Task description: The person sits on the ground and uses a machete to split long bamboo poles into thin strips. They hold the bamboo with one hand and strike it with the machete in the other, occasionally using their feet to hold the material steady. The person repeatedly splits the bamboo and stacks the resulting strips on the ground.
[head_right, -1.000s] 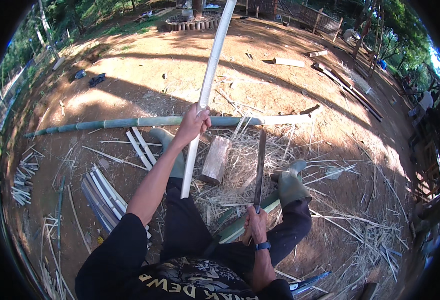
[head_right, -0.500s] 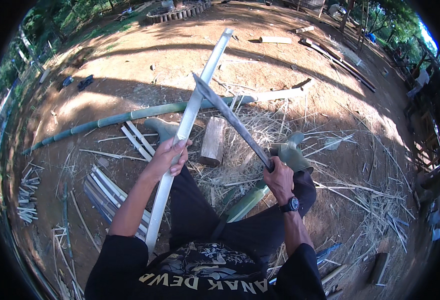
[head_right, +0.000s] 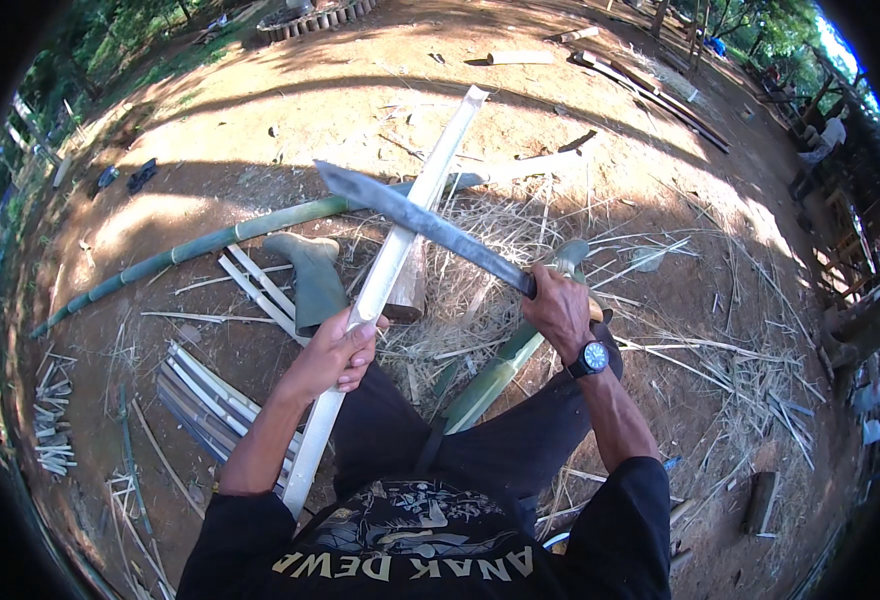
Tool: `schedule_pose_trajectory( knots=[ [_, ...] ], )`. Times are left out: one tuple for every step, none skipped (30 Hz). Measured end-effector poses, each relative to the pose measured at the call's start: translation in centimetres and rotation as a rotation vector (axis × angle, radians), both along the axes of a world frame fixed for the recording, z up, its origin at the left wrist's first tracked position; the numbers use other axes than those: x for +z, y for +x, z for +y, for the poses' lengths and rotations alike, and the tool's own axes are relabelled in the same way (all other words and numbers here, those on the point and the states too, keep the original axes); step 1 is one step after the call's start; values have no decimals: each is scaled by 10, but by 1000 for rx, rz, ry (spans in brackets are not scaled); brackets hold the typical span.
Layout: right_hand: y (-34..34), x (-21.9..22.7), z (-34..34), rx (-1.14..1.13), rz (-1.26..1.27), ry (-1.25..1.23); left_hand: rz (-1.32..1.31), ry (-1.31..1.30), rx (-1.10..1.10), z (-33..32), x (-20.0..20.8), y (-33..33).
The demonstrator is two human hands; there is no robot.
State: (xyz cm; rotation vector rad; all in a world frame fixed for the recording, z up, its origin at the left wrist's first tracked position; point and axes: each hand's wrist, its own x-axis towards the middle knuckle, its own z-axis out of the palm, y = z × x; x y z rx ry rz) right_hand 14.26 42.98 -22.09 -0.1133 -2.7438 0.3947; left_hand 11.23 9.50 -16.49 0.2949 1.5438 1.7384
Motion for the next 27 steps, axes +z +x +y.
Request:
schedule_pose_trajectory(
  knots=[
    [5, -4, 0, 93, 58, 34, -4, -3, -11, 0, 1, 1],
    [4, -6, 3, 98, 83, 47, -8, -6, -22, 0, 2, 2],
    [4, -8, 6, 104, 106, 60, -9, -11, -27, 1, 1, 1],
    [2, -8, 11, 18, 80, 39, -13, -15, -34, 1, 0, 2],
    [-5, -6, 19, -68, 53, 19, -16, -20, -40, 1, -1, 4],
    [-6, -5, 25, -155, 28, -2, -27, -26, -50, 1, -3, 7],
    [-7, -2, 25, -146, 25, 1, -27, -33, -52, 1, -4, 8],
    [-6, 0, 25, -138, 23, 3, -28, -40, -55, 0, -5, 9],
    [-4, 2, 23, -129, 21, 5, -24, -39, -53, 0, -4, 9],
    [1, -2, 21, -66, 12, 14, -27, -37, -56, 0, -5, 10],
    [4, -2, 19, 1, 30, 41, -29, -34, -58, 0, -4, 11],
    [3, -1, 20, -9, 38, 45, -26, -50, -60, 0, -3, 11],
    [3, 3, 24, -25, 43, 52, -34, -39, -69, 1, -6, 11],
    [-1, 3, 31, -117, 9, 49, -41, -32, -78, 0, -7, 12],
    [-6, 0, 41, -210, -24, 46, -48, -24, -86, 0, -10, 14],
    [-14, 2, 44, -293, -46, 39, -41, -30, -89, -1, -11, 15],
    [-13, 1, 43, -256, -21, 29, -33, -36, -92, -2, -15, 18],
    [-7, -2, 39, -218, 4, 21, -25, -41, -95, -3, -16, 19],
    [-4, -3, 38, -183, 22, 15, -32, -39, -93, -3, -15, 19],
    [-5, -2, 41, -202, 18, 18, -38, -38, -91, -4, -13, 19],
    [-8, -1, 45, -220, 14, 19, -44, -37, -88, -4, -10, 19],
    [-9, -1, 51, -243, 5, 21, -47, -43, -96, -4, -10, 21],
    [-10, 0, 57, -267, -3, 22, -48, -48, -106, -6, -9, 23],
    [-16, 1, 73, -392, -35, 19, -50, -54, -116, -7, -10, 25],
    [-17, -4, 93, -460, 0, -15, -34, -29, -142, -9, -11, 29],
    [-18, -8, 116, -527, 43, -49, -11, -2, -168, -13, -13, 34],
    [-24, -11, 124, -580, 85, -89, 12, 18, -180, -19, -14, 36]
  ],
)
